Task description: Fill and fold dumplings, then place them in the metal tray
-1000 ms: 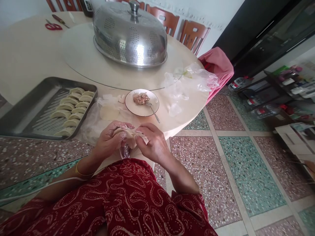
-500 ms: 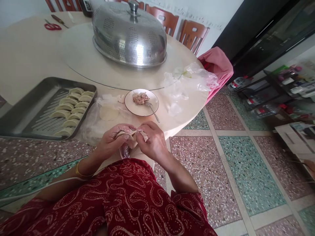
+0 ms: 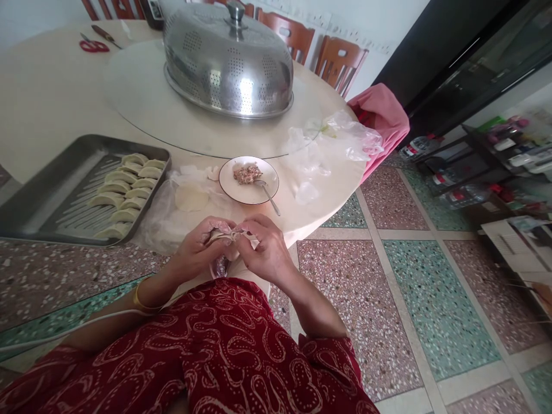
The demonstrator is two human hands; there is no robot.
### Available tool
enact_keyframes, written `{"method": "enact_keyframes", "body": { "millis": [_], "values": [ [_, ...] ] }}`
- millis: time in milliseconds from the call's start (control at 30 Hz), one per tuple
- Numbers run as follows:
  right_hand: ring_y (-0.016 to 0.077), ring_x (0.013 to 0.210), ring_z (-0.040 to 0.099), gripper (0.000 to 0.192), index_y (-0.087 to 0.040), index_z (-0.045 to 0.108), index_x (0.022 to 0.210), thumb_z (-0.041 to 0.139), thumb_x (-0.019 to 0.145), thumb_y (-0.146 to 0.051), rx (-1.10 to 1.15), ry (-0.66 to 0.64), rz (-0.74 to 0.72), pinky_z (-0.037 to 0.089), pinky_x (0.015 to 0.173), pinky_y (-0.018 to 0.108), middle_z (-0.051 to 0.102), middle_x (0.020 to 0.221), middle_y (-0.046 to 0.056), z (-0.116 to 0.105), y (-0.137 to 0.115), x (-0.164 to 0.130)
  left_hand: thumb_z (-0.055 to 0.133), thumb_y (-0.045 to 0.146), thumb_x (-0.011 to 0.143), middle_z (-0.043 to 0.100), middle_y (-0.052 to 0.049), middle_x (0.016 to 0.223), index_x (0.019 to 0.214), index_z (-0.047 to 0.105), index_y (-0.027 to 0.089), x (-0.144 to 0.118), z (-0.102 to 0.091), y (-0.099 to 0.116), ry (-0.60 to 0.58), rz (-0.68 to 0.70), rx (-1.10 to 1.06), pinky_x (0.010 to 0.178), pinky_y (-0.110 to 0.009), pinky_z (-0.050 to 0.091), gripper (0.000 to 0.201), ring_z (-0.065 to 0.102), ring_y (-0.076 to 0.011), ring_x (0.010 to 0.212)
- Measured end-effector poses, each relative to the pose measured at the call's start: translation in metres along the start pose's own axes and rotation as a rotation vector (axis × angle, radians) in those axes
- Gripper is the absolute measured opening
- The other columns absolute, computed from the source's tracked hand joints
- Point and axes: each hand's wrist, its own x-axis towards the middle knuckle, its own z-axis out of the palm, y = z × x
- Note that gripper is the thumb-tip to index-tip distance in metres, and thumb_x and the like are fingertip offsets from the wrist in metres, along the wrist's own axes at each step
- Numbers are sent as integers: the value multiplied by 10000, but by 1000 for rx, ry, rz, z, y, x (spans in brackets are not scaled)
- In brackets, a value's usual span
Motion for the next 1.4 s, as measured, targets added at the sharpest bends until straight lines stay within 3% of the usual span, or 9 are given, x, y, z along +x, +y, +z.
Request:
{"method": "enact_keyframes", "body": {
  "millis": [233,367,467,600,767,1067,1400],
  "values": [
    [178,889,668,178,-214,732,862,561,894,-174,-26,-18,-59,592,734,332,700,913,48,2,-5,-3,607,337,868,667,-55,1020,1066,567,190,0,3,-6,14,-51,-8,831,-303,516,250,639,-194,946],
    [183,997,657,229,-278,724,1028,551,911,-183,-20,-15,-166,596,823,375,697,1040,37,2,3,-4,604,338,867,684,-67,1048,1129,600,176,1,2,-1,1,-52,-23,844,-291,520,308,644,-199,977],
    [175,982,655,296,-311,669,1139,538,912,-173,7,47,-202,602,790,379,671,1052,31,-3,11,-6,592,336,868,694,-52,960,1084,641,174,1,2,3,35,-98,-35,757,-274,521,274,646,-186,864],
    [179,886,656,184,-246,667,1037,592,874,-202,-73,156,-125,594,735,378,659,976,48,-8,17,-12,588,333,863,659,-24,791,1003,668,180,1,3,2,81,-140,-44,651,-259,492,222,611,-170,728],
    [159,783,648,84,-215,665,896,610,833,-206,-81,88,-7,571,685,335,658,894,43,-4,17,-20,582,356,882,612,-5,703,1038,664,182,1,4,-4,69,-117,-46,612,-253,469,247,594,-170,689],
    [142,713,614,117,-203,647,755,566,815,-144,-15,96,32,518,637,277,648,762,18,2,15,-11,561,272,865,674,-52,986,1000,628,179,3,3,2,26,-16,31,779,-273,502,177,630,-181,895],
    [134,719,608,135,-210,648,757,556,830,-143,53,70,43,518,653,274,646,793,8,6,10,-3,619,282,820,673,-46,931,948,605,182,3,3,6,-13,-54,33,747,-263,515,162,630,-169,828]
  ]
}}
